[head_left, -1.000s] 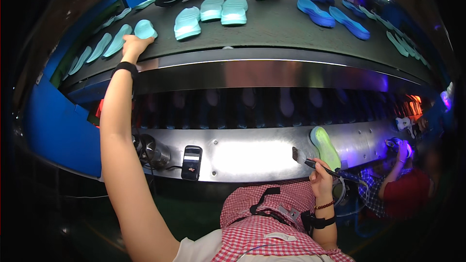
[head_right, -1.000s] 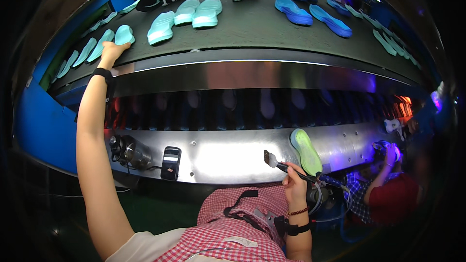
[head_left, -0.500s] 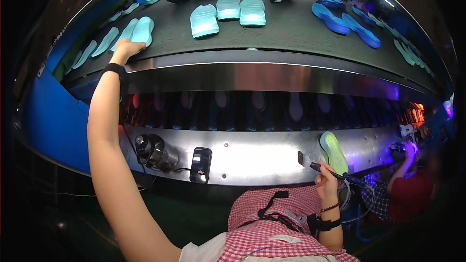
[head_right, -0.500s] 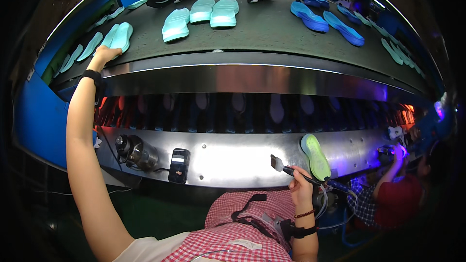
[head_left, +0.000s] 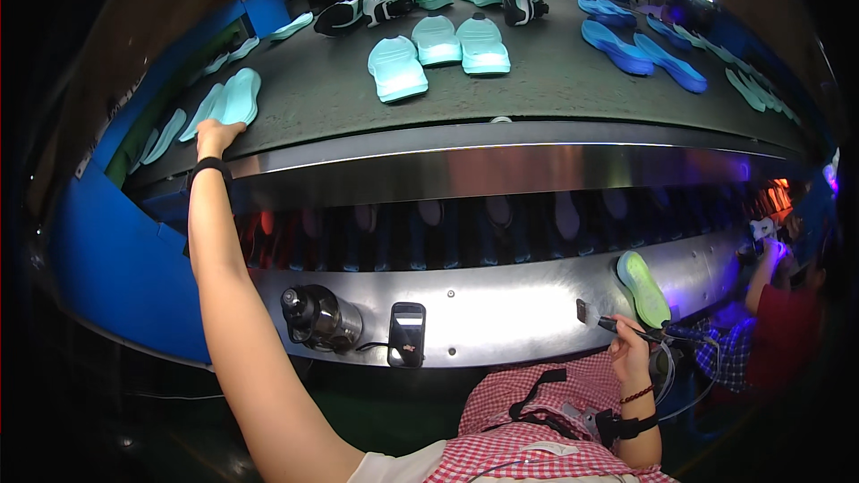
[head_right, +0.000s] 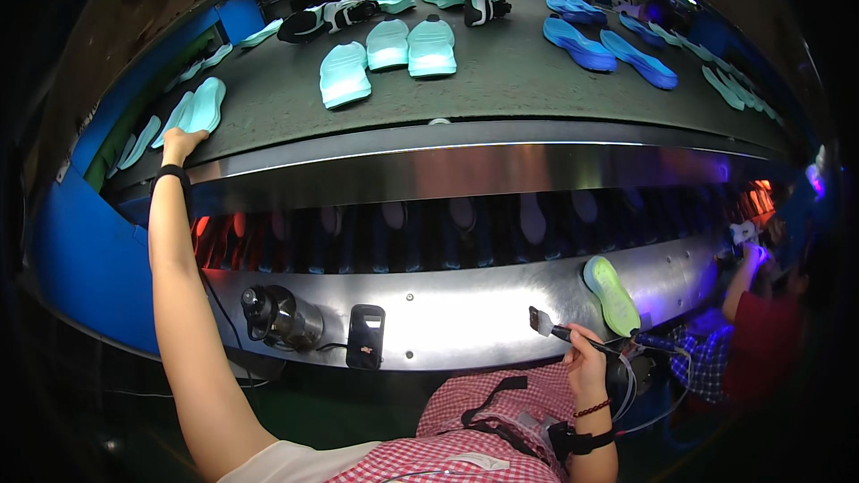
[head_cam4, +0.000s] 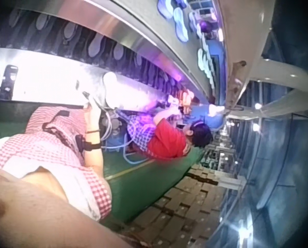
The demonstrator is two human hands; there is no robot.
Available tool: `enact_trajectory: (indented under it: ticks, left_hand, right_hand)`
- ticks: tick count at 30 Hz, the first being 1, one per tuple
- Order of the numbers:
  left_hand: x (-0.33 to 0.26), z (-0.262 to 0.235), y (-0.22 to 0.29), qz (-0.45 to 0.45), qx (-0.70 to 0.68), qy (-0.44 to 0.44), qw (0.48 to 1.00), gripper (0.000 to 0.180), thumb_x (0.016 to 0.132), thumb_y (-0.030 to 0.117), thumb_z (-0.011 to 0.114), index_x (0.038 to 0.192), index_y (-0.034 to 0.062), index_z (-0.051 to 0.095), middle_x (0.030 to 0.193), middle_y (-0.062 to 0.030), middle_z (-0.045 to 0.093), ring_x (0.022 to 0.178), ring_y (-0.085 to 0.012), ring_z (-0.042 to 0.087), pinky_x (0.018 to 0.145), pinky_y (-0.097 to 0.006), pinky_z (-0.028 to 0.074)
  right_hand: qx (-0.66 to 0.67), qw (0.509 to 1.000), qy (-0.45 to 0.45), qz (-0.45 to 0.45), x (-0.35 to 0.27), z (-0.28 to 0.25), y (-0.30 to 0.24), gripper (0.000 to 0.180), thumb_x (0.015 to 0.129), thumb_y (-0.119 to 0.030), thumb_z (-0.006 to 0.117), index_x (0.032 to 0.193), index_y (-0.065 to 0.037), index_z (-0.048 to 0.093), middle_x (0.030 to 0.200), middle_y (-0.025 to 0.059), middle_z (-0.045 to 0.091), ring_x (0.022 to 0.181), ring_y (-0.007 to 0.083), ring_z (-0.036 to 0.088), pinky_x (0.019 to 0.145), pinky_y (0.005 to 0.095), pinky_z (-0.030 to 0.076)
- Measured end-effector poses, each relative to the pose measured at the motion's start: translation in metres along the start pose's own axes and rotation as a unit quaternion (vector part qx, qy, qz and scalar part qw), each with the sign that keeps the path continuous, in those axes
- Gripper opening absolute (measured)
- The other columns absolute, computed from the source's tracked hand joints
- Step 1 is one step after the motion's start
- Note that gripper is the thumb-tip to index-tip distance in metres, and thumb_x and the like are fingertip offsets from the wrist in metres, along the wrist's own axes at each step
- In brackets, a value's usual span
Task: Apply adhesive or primer to shoe soles using a brush on an assembly line.
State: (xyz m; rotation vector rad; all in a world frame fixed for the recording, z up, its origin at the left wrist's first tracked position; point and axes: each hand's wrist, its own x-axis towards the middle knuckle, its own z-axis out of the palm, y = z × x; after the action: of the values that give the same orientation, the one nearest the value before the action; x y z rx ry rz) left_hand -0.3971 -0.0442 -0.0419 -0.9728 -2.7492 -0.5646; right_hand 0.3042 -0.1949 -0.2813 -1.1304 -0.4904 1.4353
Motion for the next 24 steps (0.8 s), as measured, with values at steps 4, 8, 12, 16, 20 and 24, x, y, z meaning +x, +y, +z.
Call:
enact_trajectory:
  ticks: [4, 8, 12, 16, 20, 24]
  left_hand:
    - [-0.042, 0.009, 0.026, -0.073, -0.040, 0.211, 0.974, 0.098, 0.060, 0.033, 0.080, 0.130, -0.0002, 0.020, 0.115, -0.0256, 0.048, 0.105, -0.0358, 0.052, 0.087, -0.040, 0.044]
    - [-0.059, -0.010, 0.053, 0.256, -0.019, 0.256, 0.932, 0.070, 0.073, 0.037, 0.066, 0.124, -0.0025, 0.037, 0.118, -0.0228, 0.047, 0.110, -0.0362, 0.046, 0.092, -0.041, 0.040]
    - [-0.137, 0.014, 0.138, 0.572, -0.135, 0.073, 0.806, 0.061, 0.083, 0.036, 0.053, 0.130, 0.0011, 0.036, 0.131, -0.0233, 0.038, 0.125, -0.0336, 0.033, 0.103, -0.039, 0.027]
    - [-0.172, -0.002, 0.158, 0.429, -0.104, -0.205, 0.873, 0.055, 0.083, 0.038, 0.055, 0.127, 0.0069, 0.042, 0.124, -0.0233, 0.045, 0.119, -0.0354, 0.040, 0.098, -0.039, 0.033]
    - [-0.176, 0.000, 0.154, 0.442, -0.101, -0.117, 0.883, 0.046, 0.083, 0.034, 0.057, 0.119, 0.0077, 0.047, 0.120, -0.0203, 0.044, 0.115, -0.0331, 0.042, 0.096, -0.036, 0.034]
    - [-0.191, 0.021, 0.151, 0.456, -0.224, -0.105, 0.855, 0.050, 0.081, 0.039, 0.060, 0.117, 0.0080, 0.046, 0.121, -0.0221, 0.038, 0.118, -0.0335, 0.035, 0.100, -0.040, 0.029]
  right_hand:
    - [0.002, 1.000, 0.017, -0.012, -0.004, -0.006, 0.000, 0.022, 0.082, -0.005, 0.055, 0.100, 0.005, 0.056, 0.080, 0.0089, 0.061, 0.048, 0.0101, 0.050, 0.044, 0.0206, 0.042]
    - [0.003, 1.000, -0.015, 0.013, 0.004, -0.011, 0.008, 0.020, 0.082, -0.006, 0.056, 0.100, 0.004, 0.057, 0.083, 0.0094, 0.061, 0.049, 0.0102, 0.051, 0.043, 0.0208, 0.042]
    - [0.005, 0.998, -0.058, 0.026, 0.010, -0.020, 0.012, 0.022, 0.083, -0.007, 0.053, 0.103, 0.002, 0.055, 0.093, 0.0110, 0.062, 0.054, 0.0106, 0.053, 0.049, 0.0215, 0.045]
    - [0.031, 0.997, -0.063, -0.009, 0.012, -0.011, -0.010, 0.024, 0.083, -0.007, 0.055, 0.105, 0.003, 0.054, 0.097, 0.0131, 0.060, 0.062, 0.0122, 0.055, 0.054, 0.0210, 0.045]
    - [0.051, 0.991, -0.103, -0.070, 0.010, -0.023, -0.028, 0.027, 0.083, -0.004, 0.053, 0.109, 0.004, 0.051, 0.104, 0.0149, 0.058, 0.077, 0.0147, 0.056, 0.068, 0.0220, 0.046]
    - [0.072, 0.987, -0.113, -0.091, 0.010, -0.030, -0.028, 0.029, 0.081, 0.002, 0.054, 0.109, 0.003, 0.051, 0.106, 0.0147, 0.057, 0.078, 0.0143, 0.057, 0.071, 0.0231, 0.048]
